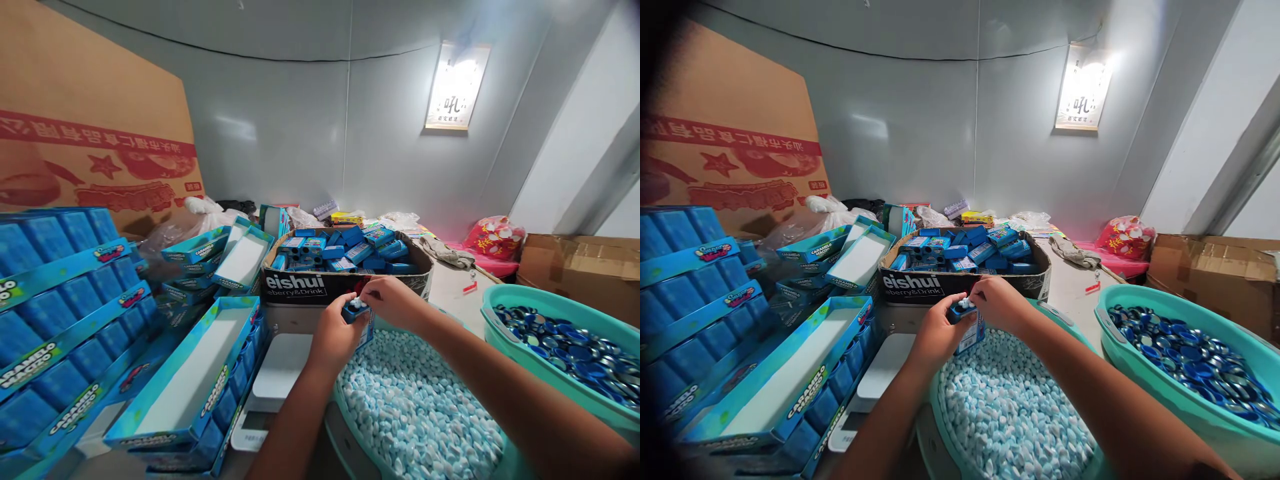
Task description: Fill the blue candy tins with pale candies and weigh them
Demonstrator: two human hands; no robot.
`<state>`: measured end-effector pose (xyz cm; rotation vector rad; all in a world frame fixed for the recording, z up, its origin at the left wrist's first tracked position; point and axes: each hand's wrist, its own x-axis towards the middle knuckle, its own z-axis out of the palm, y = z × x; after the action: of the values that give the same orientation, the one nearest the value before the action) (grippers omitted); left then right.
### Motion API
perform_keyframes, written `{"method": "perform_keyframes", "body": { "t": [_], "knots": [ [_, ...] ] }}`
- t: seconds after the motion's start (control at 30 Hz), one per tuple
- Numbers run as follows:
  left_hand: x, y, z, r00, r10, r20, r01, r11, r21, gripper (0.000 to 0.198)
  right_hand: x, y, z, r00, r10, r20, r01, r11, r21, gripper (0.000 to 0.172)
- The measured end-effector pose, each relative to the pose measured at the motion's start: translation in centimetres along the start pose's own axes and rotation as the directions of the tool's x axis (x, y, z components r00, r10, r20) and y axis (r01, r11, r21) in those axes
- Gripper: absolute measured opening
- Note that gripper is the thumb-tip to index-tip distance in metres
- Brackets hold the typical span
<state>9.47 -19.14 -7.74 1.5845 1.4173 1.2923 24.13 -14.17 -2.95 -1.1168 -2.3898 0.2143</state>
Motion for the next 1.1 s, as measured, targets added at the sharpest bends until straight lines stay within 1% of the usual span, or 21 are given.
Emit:
{"method": "perform_keyframes", "body": {
  "t": [0.13,0.27,0.47,0.57,0.67,0.8,0.9,1.0,1.07,1.1],
  "knots": [
    [0.0,0.0,-0.1,1.0,0.001,-0.002,-0.001,1.0,-0.001,0.047,0.0,-0.3,0.2,1.0,0.026,0.013,-0.026,0.999,0.025,0.022],
    [-0.1,-0.1,-0.1,1.0,0.015,0.001,-0.015,1.0,-0.008,0.044,0.0,-0.5,0.6,0.997,0.083,0.0,-0.082,0.992,0.099,0.023],
    [0.0,-0.3,0.0,0.999,0.05,0.008,-0.05,0.998,-0.046,0.041,-0.1,-0.4,1.3,0.994,0.112,0.001,-0.109,0.972,0.207,0.022],
    [0.1,-0.4,0.1,0.999,0.046,0.008,-0.046,0.997,-0.064,0.041,-0.1,-0.5,1.5,0.99,0.142,0.022,-0.143,0.958,0.247,0.024],
    [0.1,-0.4,0.1,0.999,0.037,-0.004,-0.037,0.998,-0.052,0.041,-0.1,-0.6,1.5,0.989,0.146,0.023,-0.147,0.949,0.278,0.026],
    [-0.1,-0.2,0.0,1.0,0.027,0.001,-0.027,0.997,-0.067,0.04,0.0,-0.5,1.5,0.986,0.162,0.043,-0.167,0.925,0.341,0.033],
    [-0.2,0.0,-0.2,1.0,0.029,0.005,-0.029,0.996,-0.087,0.039,0.1,-0.5,1.4,0.992,0.125,0.003,-0.118,0.925,0.361,0.037],
    [-0.1,0.1,-0.2,1.0,0.023,0.0,-0.023,0.994,-0.106,0.039,0.2,-0.5,1.2,0.993,0.083,-0.079,-0.042,0.907,0.418,0.037],
    [0.0,0.0,-0.1,1.0,0.001,-0.027,-0.004,0.992,-0.127,0.043,0.2,-0.3,1.1,0.985,0.096,-0.142,-0.019,0.885,0.465,0.037],
    [0.0,-0.1,0.0,0.998,-0.008,-0.059,-0.001,0.989,-0.148,0.047,0.2,-0.1,1.0,0.978,0.118,-0.172,-0.02,0.872,0.49,0.038]
  ]
}}
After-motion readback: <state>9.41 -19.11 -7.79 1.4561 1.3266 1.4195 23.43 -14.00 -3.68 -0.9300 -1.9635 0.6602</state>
